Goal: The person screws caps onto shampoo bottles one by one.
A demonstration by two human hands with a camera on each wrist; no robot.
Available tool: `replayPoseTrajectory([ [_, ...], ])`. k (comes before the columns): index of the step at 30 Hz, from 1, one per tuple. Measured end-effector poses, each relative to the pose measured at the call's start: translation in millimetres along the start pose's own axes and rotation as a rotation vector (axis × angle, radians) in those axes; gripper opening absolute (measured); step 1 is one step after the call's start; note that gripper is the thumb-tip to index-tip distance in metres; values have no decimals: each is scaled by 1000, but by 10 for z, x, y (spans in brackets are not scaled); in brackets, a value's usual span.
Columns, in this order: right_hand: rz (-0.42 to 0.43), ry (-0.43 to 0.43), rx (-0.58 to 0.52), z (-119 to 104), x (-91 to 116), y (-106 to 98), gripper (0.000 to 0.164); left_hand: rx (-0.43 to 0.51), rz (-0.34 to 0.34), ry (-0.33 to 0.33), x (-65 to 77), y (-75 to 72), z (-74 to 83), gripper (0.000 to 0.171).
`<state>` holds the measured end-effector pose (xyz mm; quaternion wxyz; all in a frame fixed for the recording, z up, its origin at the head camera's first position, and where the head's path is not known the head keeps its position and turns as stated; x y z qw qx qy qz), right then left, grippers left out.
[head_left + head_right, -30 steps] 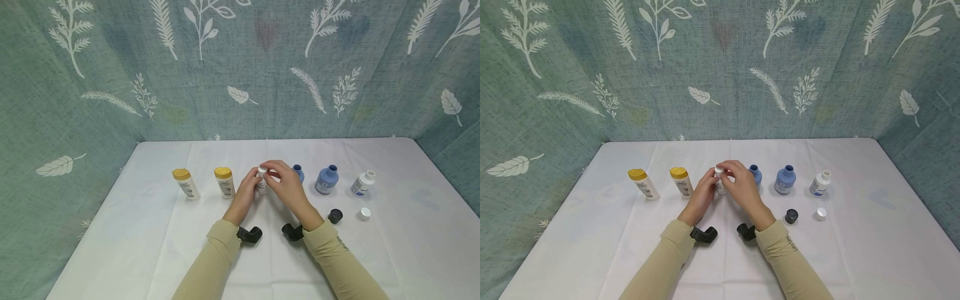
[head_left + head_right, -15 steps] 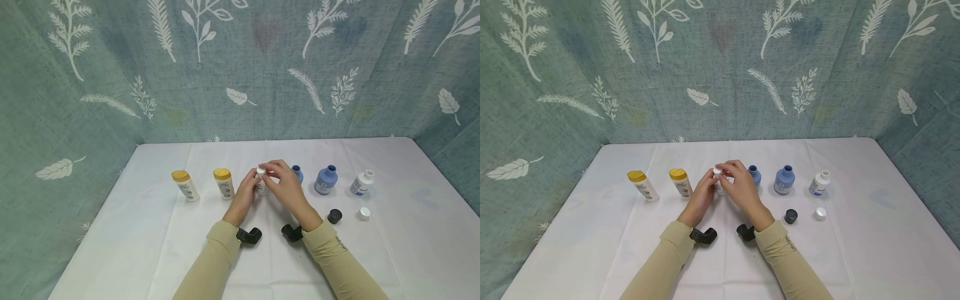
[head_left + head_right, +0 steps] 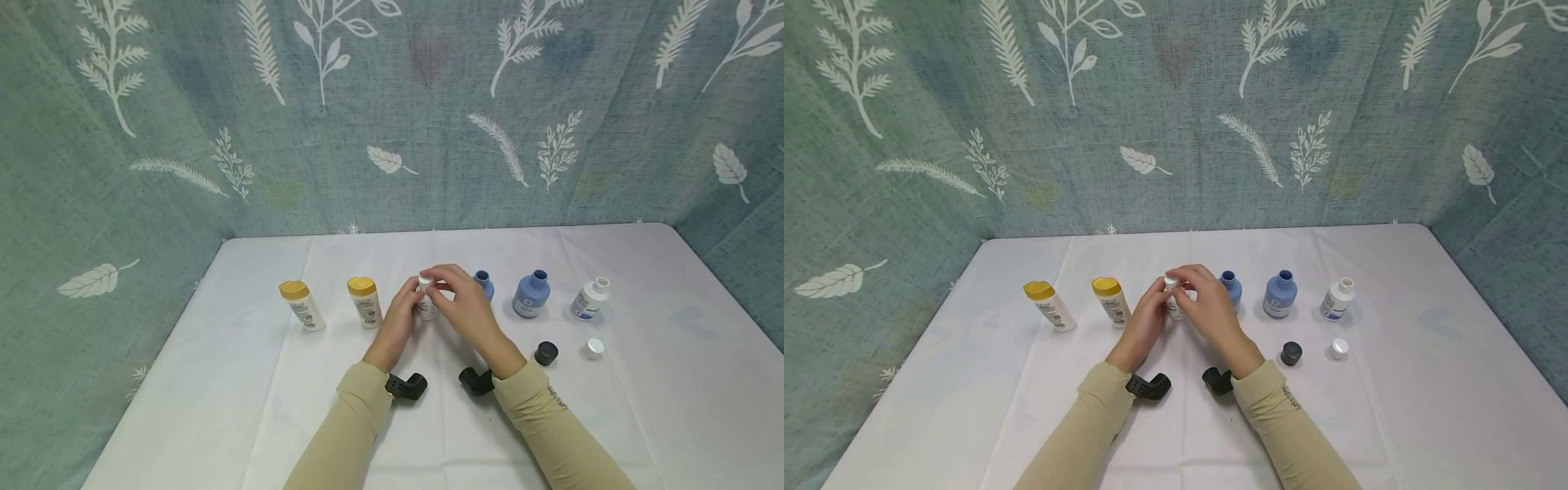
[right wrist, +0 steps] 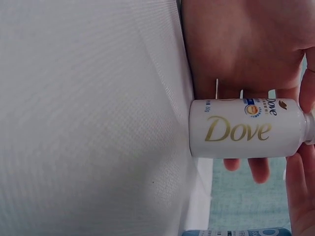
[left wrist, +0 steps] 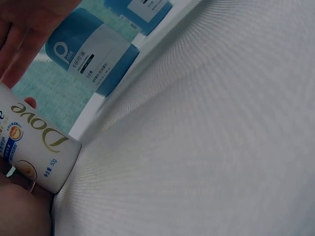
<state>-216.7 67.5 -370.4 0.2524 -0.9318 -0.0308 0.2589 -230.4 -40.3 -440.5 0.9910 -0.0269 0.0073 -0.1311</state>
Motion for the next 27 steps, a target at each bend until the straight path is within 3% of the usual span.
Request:
replayPoseTrajectory([
  [14,11,18,-15,33,19,-6,34,33,-1,10,-15,15,-25,35],
  [27,-1,-12,-14,34,-2,6,27,43,-5,8,-26,7,-7,35],
])
Point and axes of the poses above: each hand's wrist, its own x-axis away from the middle knuckle, its own y-axis out of the palm, z = x × y, the point moved 8 cm from there along -x, towards the middle knuckle
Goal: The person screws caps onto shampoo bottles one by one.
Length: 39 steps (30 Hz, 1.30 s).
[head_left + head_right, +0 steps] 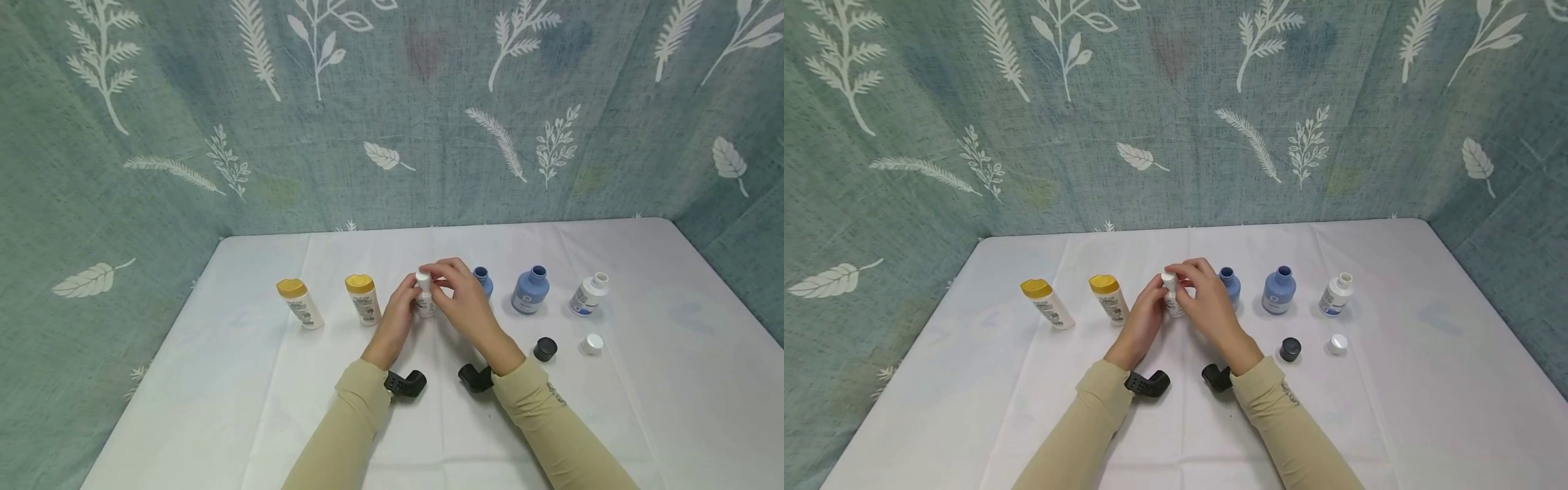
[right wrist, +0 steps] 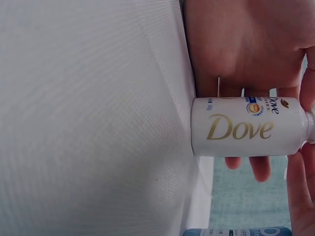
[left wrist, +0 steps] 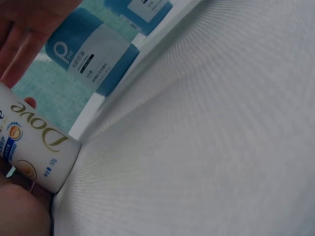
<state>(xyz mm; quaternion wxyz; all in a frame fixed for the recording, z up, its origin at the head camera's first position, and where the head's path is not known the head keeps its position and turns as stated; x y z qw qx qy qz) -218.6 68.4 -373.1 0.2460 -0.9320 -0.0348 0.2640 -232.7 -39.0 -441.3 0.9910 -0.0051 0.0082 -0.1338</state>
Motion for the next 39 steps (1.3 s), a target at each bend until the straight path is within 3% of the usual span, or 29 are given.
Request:
replayPoseTrajectory([
  [8,-7,12,4,1,1,-3,28,9,-11,-37,15,1,18,34],
  [18,-10,28,1,1,6,-3,28,4,-38,-27,122,56,240,36],
  [33,-4,32,-13,-11,7,-20,24,-19,-9,-41,138,38,249,37],
  [39,-11,35,30,-15,7,-11,24,5,-20,-46,71,23,117,37],
])
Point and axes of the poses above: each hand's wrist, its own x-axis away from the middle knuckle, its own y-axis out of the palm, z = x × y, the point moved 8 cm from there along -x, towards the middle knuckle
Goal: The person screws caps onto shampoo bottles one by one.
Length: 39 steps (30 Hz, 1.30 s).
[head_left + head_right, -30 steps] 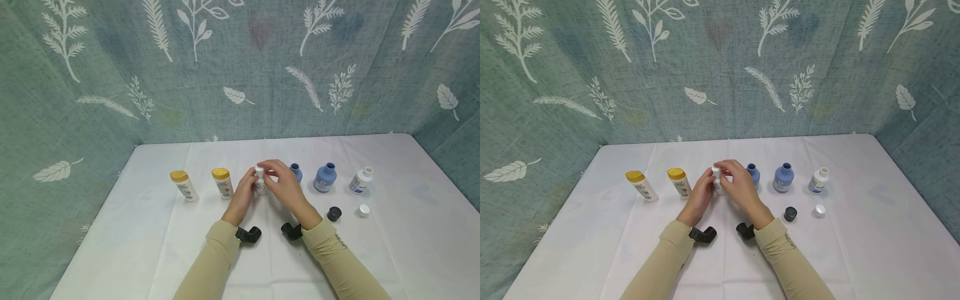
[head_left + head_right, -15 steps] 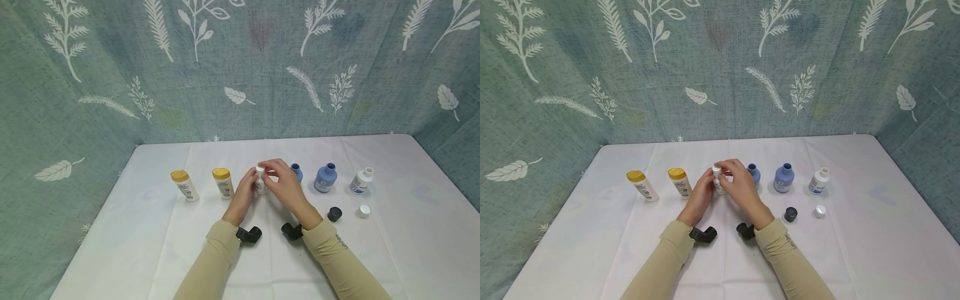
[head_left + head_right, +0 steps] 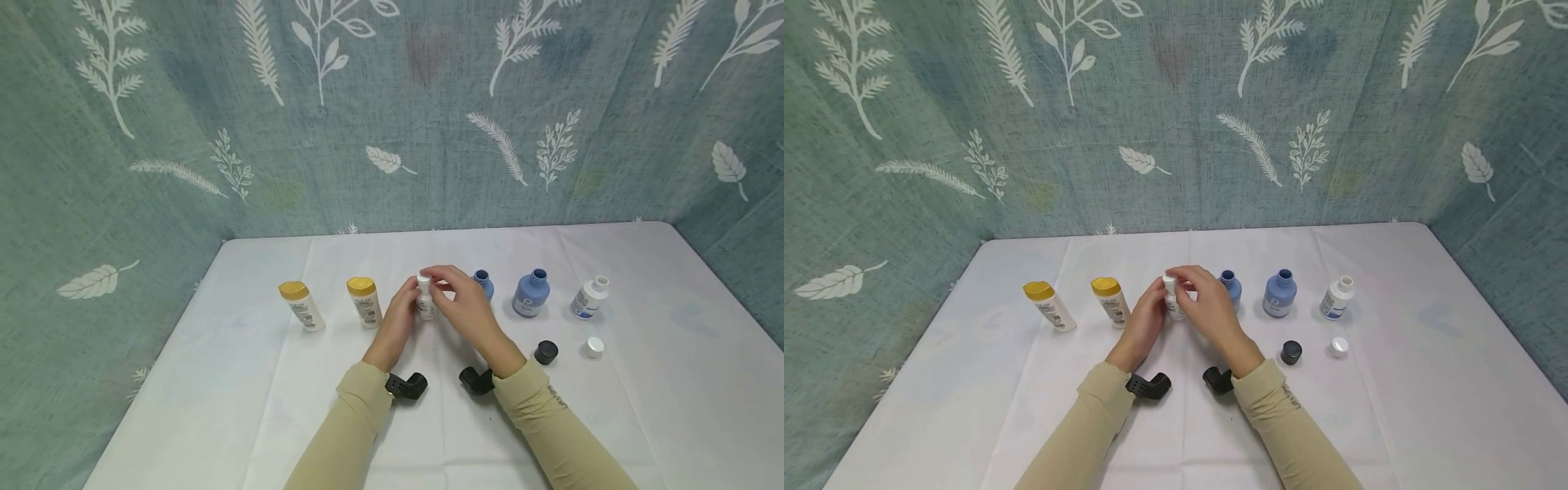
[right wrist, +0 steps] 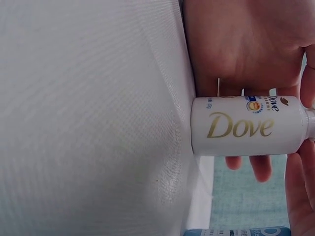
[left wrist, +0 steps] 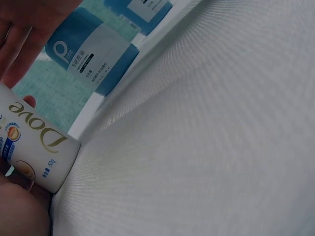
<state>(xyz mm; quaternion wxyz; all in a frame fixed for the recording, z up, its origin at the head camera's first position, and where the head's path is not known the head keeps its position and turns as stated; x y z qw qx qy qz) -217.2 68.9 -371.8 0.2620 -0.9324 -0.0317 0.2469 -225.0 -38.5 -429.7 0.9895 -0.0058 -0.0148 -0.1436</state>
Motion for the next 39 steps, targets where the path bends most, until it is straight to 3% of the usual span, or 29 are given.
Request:
replayPoseTrajectory([
  [5,13,-30,5,-16,-7,2,25,10,10,-7,-59,-33,-127,37],
  [10,26,-50,27,-24,1,1,25,-8,23,20,-60,-37,-136,36],
  [16,26,-56,26,-32,8,-1,26,38,11,26,-61,-26,-119,37],
  [21,20,-58,38,-38,7,3,25,78,-11,27,-51,-8,-64,38],
  [28,22,-63,28,-34,6,11,26,51,-24,38,58,37,131,41],
  [39,35,-71,9,-26,12,15,27,-21,-18,-5,88,28,121,49],
])
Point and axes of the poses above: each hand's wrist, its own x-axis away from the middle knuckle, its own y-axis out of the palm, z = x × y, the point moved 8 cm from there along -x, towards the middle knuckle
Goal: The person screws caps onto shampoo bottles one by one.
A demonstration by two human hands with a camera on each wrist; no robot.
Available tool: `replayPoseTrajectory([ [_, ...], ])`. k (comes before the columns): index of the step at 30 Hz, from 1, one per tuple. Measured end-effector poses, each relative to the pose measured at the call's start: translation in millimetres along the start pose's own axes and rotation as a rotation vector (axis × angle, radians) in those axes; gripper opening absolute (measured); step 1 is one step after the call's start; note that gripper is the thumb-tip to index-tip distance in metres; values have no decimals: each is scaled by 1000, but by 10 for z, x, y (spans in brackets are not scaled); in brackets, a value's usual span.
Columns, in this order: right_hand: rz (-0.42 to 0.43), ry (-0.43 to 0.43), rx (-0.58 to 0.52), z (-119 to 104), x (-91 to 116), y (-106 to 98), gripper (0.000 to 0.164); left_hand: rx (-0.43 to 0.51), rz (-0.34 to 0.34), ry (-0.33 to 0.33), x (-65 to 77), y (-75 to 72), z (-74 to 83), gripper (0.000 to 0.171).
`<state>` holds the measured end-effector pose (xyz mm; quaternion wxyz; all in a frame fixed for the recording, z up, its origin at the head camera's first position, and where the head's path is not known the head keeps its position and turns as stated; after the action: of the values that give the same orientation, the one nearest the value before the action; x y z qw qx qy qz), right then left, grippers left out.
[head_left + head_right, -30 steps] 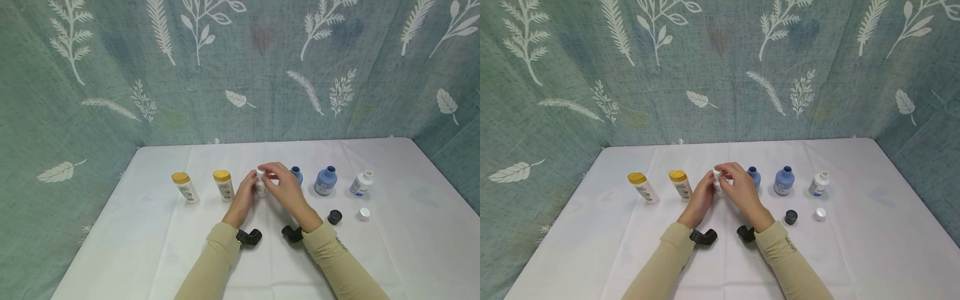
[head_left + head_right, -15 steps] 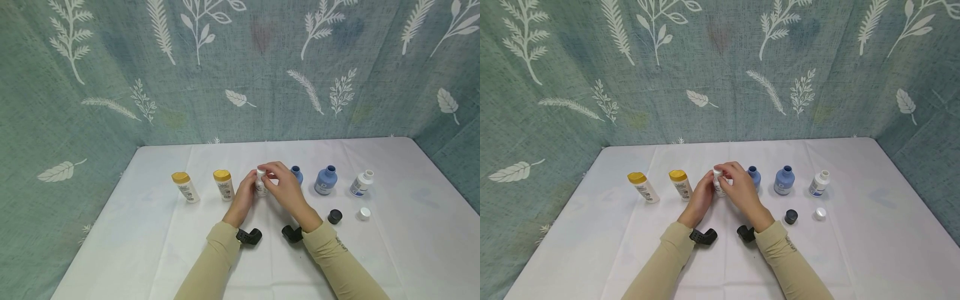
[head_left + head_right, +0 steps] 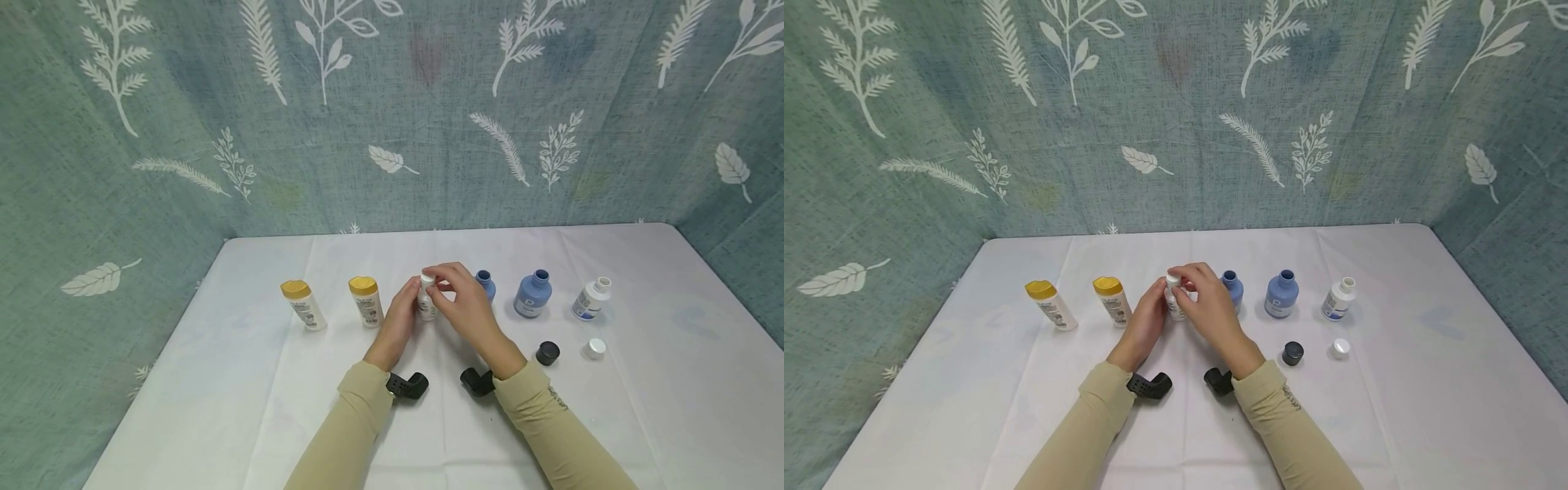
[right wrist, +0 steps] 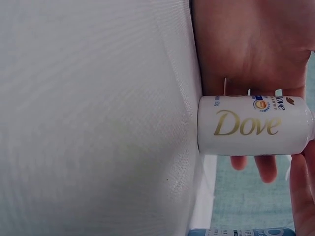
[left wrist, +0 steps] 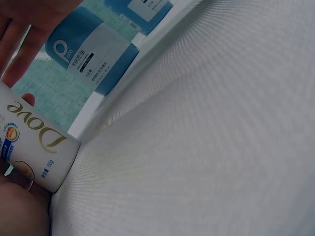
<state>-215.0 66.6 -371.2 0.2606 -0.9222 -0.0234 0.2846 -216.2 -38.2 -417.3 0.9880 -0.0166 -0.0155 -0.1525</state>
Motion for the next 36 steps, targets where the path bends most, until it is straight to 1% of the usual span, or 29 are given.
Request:
replayPoseTrajectory([
  [3,4,-1,5,-6,3,-11,26,-7,-1,0,-2,3,-1,49],
  [10,9,-3,21,-22,-5,-17,25,-19,1,31,-10,0,17,46],
  [15,10,-3,54,-27,-1,-11,24,-33,14,22,-3,-8,19,46],
  [19,10,-4,36,-23,0,-10,25,-27,15,11,3,-3,13,46],
  [22,9,-6,23,-25,-1,-10,25,-15,13,0,5,3,0,50],
  [24,7,-8,19,-28,4,-7,25,-10,15,-19,11,3,-20,55],
  [27,6,-15,15,-36,13,-8,25,3,25,-65,-31,-9,-136,63],
  [29,7,-18,16,-36,14,-9,25,16,33,-83,-69,-22,-216,66],
  [31,8,-18,17,-34,11,-9,25,28,46,-87,-115,-41,-288,67],
  [33,9,-17,22,-30,7,-6,25,24,60,-66,-136,-55,-308,64],
  [36,4,-16,27,-28,6,5,26,-12,80,-10,-148,-80,-294,54],
])
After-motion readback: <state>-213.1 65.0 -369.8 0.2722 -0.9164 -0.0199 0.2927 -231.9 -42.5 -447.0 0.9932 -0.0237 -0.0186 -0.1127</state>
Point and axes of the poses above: each hand's wrist, its own x-axis away from the middle knuckle, its own y-axis out of the palm, z = x × y, the point moved 8 cm from there along -x, towards the middle knuckle
